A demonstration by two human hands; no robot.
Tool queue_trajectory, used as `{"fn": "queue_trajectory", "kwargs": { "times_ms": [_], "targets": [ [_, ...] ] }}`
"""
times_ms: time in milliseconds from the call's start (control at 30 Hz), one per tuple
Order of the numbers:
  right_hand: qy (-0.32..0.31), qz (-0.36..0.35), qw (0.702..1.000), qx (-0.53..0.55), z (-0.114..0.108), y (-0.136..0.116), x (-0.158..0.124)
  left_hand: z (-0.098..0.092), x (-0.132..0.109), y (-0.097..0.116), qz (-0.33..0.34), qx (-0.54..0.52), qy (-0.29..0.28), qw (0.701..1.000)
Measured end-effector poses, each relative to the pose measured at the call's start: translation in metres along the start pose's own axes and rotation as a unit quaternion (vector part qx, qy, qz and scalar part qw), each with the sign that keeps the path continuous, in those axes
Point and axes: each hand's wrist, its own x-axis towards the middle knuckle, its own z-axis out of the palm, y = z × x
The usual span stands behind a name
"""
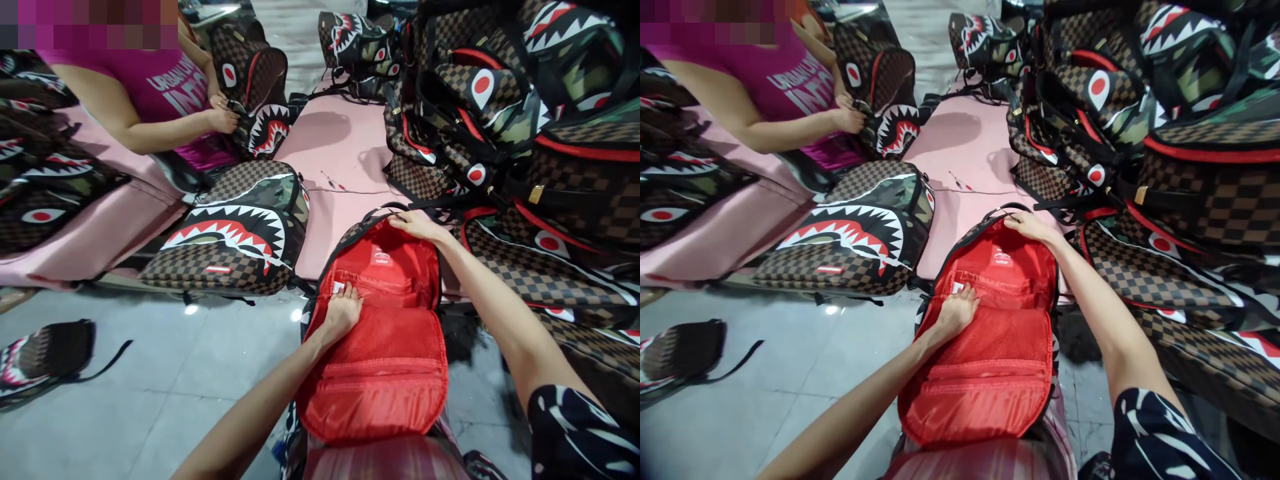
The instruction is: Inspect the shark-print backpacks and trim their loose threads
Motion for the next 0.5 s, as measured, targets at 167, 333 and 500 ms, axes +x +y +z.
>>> {"fn": "queue_trajectory", "kwargs": {
  "times_ms": [167,333,500],
  "targets": [
    [0.127,0.004,0.965,0.229,0.004,0.015,-0.083,-0.007,0.004,0.0,-0.008,-0.036,-0.017,0.999],
    [0.311,0.191,0.874,0.32,0.056,0.068,-0.224,-0.06,0.0,-0.047,0.044,-0.272,-0.04,0.96],
    [0.307,0.33,0.838,0.309,0.147,0.107,-0.29,-0.066,-0.023,-0.095,-0.128,-0.577,0.207,0.78]
  ]
}}
